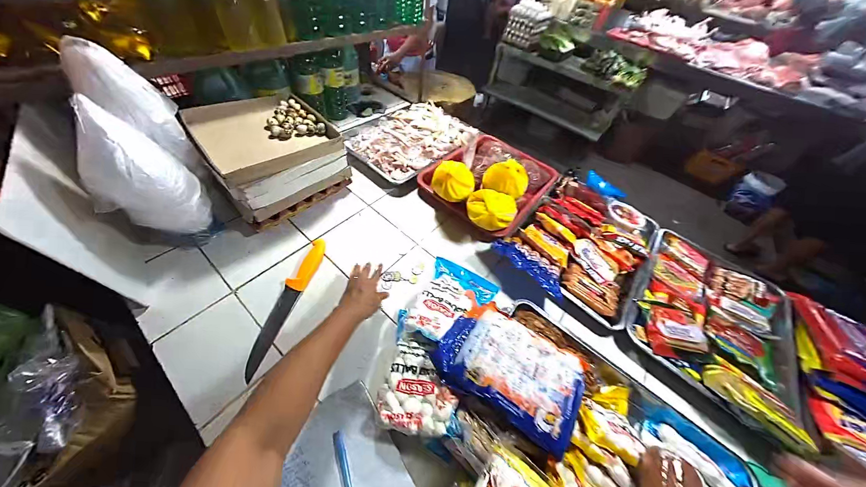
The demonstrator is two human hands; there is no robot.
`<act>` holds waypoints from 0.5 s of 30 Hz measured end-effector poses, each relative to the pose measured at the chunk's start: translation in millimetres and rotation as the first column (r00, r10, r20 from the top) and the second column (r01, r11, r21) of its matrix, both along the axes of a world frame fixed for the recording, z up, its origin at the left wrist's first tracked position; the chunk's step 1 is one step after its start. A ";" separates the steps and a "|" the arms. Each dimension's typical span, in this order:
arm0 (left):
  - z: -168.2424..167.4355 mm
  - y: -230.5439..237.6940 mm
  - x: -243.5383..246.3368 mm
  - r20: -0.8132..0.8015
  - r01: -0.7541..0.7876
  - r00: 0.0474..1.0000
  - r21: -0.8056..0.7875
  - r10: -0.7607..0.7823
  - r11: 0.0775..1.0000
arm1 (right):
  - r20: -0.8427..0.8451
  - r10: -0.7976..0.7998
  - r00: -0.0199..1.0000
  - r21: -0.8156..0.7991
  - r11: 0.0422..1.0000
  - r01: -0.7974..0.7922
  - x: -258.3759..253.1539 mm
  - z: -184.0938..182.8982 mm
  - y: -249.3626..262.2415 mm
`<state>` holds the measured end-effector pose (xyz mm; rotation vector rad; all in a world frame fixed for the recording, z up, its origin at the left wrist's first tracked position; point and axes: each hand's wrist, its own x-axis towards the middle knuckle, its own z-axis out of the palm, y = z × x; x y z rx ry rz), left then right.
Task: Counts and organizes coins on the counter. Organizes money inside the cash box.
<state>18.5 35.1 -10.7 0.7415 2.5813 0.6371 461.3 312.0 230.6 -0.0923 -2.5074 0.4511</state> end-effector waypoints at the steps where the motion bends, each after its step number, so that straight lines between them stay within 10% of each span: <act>1: -11.4 5.9 -4.1 -0.025 0.051 0.998 -0.011 -0.051 0.999 | -0.029 0.027 0.999 -0.007 1.000 -0.027 -48.7 -12.5 -9.3; 8: -41.1 9.1 -19.2 -0.033 0.100 0.994 -0.054 -0.102 0.994 | 0.589 0.300 0.750 -0.315 0.940 -0.129 -358.7 -165.8 -60.2; 15: -11.4 11.6 -26.3 0.015 0.095 0.995 -0.155 -0.094 0.983 | 0.856 0.142 0.498 -0.093 0.988 -0.122 -452.8 -233.5 -82.6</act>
